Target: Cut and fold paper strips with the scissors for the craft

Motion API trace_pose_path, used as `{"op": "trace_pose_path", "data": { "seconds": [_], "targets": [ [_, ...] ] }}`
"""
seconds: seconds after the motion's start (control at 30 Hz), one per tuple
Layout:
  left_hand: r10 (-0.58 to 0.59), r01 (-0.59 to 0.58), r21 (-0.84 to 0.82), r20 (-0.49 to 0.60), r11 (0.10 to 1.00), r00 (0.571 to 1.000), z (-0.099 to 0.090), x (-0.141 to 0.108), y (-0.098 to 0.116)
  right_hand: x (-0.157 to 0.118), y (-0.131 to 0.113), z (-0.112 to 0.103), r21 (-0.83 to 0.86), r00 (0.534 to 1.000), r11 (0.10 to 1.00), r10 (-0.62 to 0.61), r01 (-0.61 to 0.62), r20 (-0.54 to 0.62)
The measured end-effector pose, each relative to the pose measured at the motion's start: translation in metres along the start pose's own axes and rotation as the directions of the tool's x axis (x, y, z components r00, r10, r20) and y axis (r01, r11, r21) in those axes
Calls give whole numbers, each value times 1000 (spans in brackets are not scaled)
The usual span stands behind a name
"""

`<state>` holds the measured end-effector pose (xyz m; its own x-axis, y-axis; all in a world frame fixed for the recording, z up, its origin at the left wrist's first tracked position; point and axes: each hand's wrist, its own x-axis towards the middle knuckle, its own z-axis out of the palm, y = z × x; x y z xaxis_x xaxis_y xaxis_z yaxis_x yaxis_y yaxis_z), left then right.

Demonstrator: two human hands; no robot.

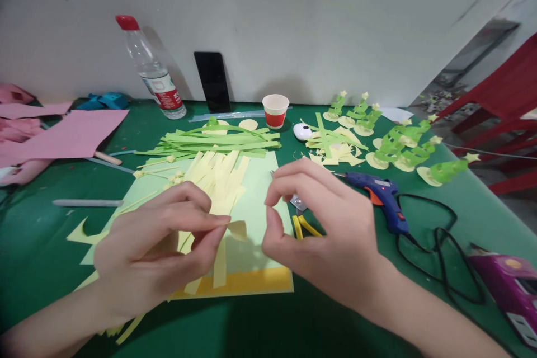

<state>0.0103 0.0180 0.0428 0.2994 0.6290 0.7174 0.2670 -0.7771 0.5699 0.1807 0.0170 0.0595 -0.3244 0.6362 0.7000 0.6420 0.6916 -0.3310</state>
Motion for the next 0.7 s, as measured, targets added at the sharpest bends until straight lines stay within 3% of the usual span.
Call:
{"op": "trace_pose_path", "data": {
  "seconds": [0.2,0.5,0.7],
  "targets": [
    [-18,19,-8,36,1000,999,0,0,0,-2,-5,0,119,996,993,-11,0,91],
    [16,-18,24,62,1000,998,1,3,0,-5,-8,2,63,994,997,-43,37,97],
    [-46,37,113,85,993,995,-1,7,-2,-6,-6,6,25,995,997,-78,76,65]
  ]
}}
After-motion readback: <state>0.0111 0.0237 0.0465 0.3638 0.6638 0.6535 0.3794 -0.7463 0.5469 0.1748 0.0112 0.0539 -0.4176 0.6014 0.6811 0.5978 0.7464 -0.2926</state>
